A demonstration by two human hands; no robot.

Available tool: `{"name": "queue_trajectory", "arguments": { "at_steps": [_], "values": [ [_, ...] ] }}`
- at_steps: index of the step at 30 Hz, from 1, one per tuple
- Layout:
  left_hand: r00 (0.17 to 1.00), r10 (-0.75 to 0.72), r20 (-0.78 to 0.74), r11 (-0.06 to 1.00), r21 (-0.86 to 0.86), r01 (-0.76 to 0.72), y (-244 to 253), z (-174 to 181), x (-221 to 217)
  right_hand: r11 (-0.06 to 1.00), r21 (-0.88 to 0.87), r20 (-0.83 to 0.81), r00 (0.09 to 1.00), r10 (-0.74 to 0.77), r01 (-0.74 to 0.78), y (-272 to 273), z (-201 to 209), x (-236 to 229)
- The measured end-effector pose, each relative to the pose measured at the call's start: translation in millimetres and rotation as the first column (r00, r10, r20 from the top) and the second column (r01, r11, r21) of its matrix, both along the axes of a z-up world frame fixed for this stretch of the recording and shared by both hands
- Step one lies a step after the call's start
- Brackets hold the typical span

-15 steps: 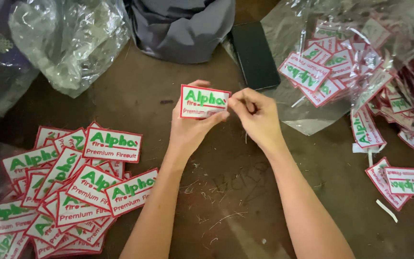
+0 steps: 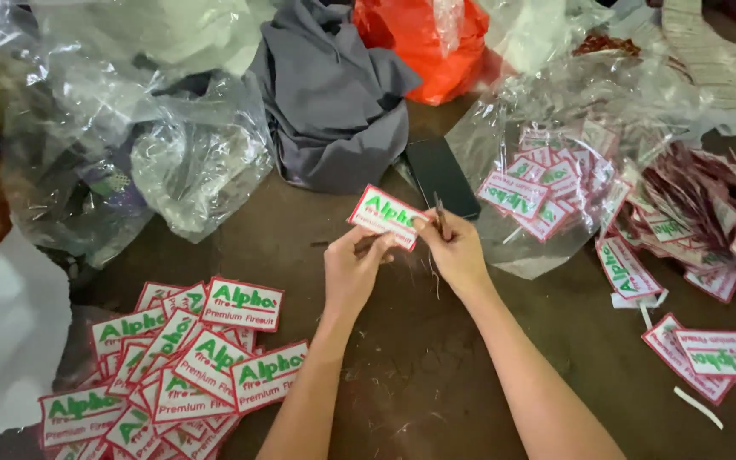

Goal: Trimming excess threads from embroidered labels using small scissors at a workstation

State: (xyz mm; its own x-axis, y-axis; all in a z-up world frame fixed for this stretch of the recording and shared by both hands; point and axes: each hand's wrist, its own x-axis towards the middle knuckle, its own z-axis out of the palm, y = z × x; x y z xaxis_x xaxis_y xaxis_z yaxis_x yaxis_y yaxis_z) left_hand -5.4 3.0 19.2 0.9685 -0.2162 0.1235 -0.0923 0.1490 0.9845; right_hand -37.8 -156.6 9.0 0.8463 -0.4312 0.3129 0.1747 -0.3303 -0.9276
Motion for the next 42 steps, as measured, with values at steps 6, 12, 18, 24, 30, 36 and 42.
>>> {"name": "queue_trajectory", "arguments": {
  "at_steps": [6,12,18,24,30,36,42],
  "values": [
    [0.990,0.093,0.109,0.995,0.020,-0.095,-0.8,-23.5,9.9,0.982,0.149,0.077,0.989,-0.127,0.114,-9.5,-17.3,9.5],
    [0.950,0.180,0.257,0.984,-0.059,-0.170,1.6,-26.7,1.1,0.994,-0.091,0.112,0.993,-0.045,0.055,-21.7,-44.1,24.9],
    [0.571,0.442,0.692,0.784,0.012,-0.621,45.1,10.7,-43.8,0.951,-0.302,0.013,0.997,0.075,-0.068,-5.5,-39.2,14.1],
    [0.820,0.208,0.534,0.876,0.271,-0.399,140.2,20.1,-124.8,0.889,-0.267,-0.282,0.912,0.298,-0.373,100.2,16.3,-60.5],
    [0.985,0.122,0.125,0.981,0.136,-0.139,199.5,10.4,-169.6,0.870,-0.096,-0.209,0.864,0.458,-0.484,157.6,26.0,-137.7],
    [0.981,0.081,0.175,0.997,0.005,-0.083,211.5,-28.0,-159.0,0.867,-0.089,-0.309,0.841,0.444,-0.490,190.1,40.9,-143.7],
    [0.999,-0.038,-0.007,0.982,-0.184,0.036,208.0,-22.1,-165.0,0.918,-0.006,-0.259,0.888,0.381,-0.396,163.2,-3.9,-129.5]
  ]
}}
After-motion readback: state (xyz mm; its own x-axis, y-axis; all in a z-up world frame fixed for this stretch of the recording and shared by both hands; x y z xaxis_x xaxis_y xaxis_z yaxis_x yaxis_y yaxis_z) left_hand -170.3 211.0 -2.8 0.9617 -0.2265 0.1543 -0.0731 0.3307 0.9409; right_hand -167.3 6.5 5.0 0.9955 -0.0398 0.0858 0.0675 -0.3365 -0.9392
